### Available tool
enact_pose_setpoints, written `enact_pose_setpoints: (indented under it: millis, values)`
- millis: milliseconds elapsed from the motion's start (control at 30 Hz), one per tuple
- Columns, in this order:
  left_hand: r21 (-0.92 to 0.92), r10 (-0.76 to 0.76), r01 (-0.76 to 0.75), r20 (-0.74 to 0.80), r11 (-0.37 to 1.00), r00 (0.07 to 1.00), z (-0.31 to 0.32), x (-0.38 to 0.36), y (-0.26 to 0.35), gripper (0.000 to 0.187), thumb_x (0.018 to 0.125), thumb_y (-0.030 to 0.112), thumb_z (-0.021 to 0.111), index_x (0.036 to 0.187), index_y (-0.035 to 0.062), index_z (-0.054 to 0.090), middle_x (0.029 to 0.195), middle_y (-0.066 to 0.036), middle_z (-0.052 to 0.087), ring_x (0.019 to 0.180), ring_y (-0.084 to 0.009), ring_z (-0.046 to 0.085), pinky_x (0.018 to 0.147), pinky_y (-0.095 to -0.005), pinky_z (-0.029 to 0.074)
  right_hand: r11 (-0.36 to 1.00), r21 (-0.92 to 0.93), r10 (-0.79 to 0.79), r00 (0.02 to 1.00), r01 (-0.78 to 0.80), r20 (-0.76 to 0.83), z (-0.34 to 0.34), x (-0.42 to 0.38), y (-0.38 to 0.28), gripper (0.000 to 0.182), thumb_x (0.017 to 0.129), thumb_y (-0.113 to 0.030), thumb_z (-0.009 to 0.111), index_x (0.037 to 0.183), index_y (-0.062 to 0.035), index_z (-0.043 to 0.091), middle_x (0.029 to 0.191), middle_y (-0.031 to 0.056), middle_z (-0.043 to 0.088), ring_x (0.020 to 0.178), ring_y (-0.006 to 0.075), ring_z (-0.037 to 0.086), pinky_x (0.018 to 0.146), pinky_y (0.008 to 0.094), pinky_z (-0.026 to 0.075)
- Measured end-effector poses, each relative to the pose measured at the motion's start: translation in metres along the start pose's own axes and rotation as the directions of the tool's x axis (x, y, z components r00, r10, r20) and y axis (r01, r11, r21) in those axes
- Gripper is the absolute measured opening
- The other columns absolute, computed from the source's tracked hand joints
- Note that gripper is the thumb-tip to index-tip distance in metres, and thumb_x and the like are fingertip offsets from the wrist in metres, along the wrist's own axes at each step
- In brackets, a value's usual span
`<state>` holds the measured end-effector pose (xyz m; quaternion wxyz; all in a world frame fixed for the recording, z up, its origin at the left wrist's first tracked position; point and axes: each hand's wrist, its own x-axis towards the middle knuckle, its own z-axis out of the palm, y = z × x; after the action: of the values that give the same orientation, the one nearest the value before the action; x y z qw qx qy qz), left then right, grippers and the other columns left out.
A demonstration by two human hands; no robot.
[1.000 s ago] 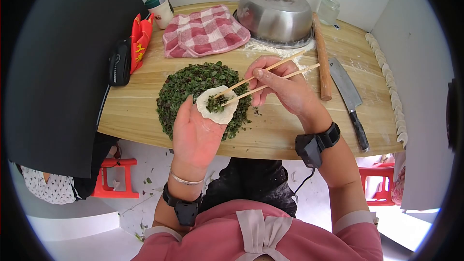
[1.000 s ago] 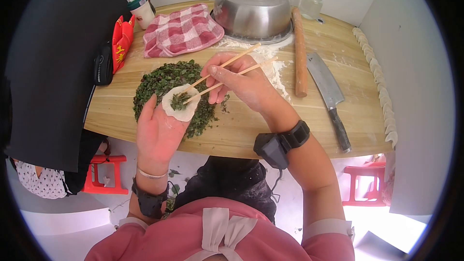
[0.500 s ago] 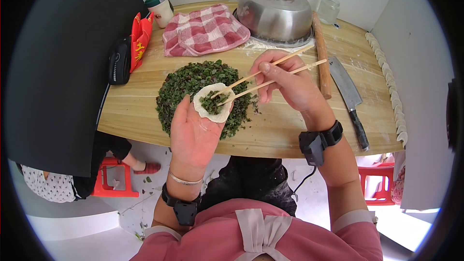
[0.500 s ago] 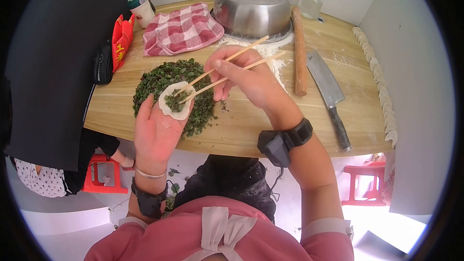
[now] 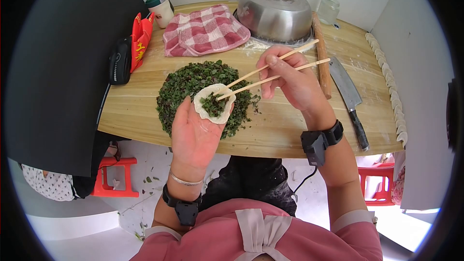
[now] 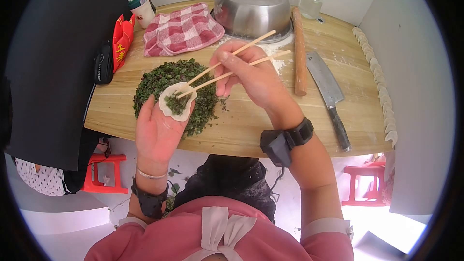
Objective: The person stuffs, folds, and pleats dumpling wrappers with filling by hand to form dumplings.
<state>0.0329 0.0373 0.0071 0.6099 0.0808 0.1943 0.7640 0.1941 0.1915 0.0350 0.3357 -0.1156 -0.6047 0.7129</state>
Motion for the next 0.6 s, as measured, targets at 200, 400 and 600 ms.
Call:
enact_pose_setpoints:
  millis: [200,400,600]
  values:
    - [-0.002,0.004,-0.004,-0.027,1.0,1.0,-0.001,-0.001,0.0,0.047,0.1,0.031,0.031,0.13,-0.0034,0.043,0.13,-0.018,0.052,0.12,-0.0314,0.051,0.105,-0.0437,0.04,0.997,0.057,-0.055,0.996,0.059,-0.075,-0.006,0.001,-0.004,0.023,0.096,-0.021,0.052,0.088,-0.0011,0.059,0.069,0.0054,0.058,0.052,0.0148,0.06,0.047,0.025,0.051]
    - [0.039,0.043,-0.041,-0.046,0.998,0.998,0.001,-0.002,0.0,0.047,0.1,0.031,0.031,0.13,-0.0035,0.043,0.13,-0.018,0.052,0.12,-0.0306,0.051,0.105,-0.0431,0.039,0.998,0.035,-0.056,0.991,0.061,-0.118,-0.012,0.003,0.0,0.024,0.096,-0.022,0.051,0.087,-0.0013,0.059,0.065,0.0056,0.058,0.049,0.0144,0.058,0.045,0.0254,0.05]
    - [0.012,0.002,-0.002,-0.02,1.0,1.0,-0.001,-0.002,0.0,0.047,0.1,0.031,0.032,0.13,-0.0031,0.043,0.13,-0.018,0.052,0.12,-0.0303,0.051,0.106,-0.0431,0.039,0.999,-0.037,-0.017,0.998,0.015,-0.052,-0.004,0.001,-0.003,0.025,0.097,-0.022,0.051,0.086,-0.001,0.058,0.066,0.006,0.058,0.049,0.0146,0.058,0.044,0.0242,0.048]
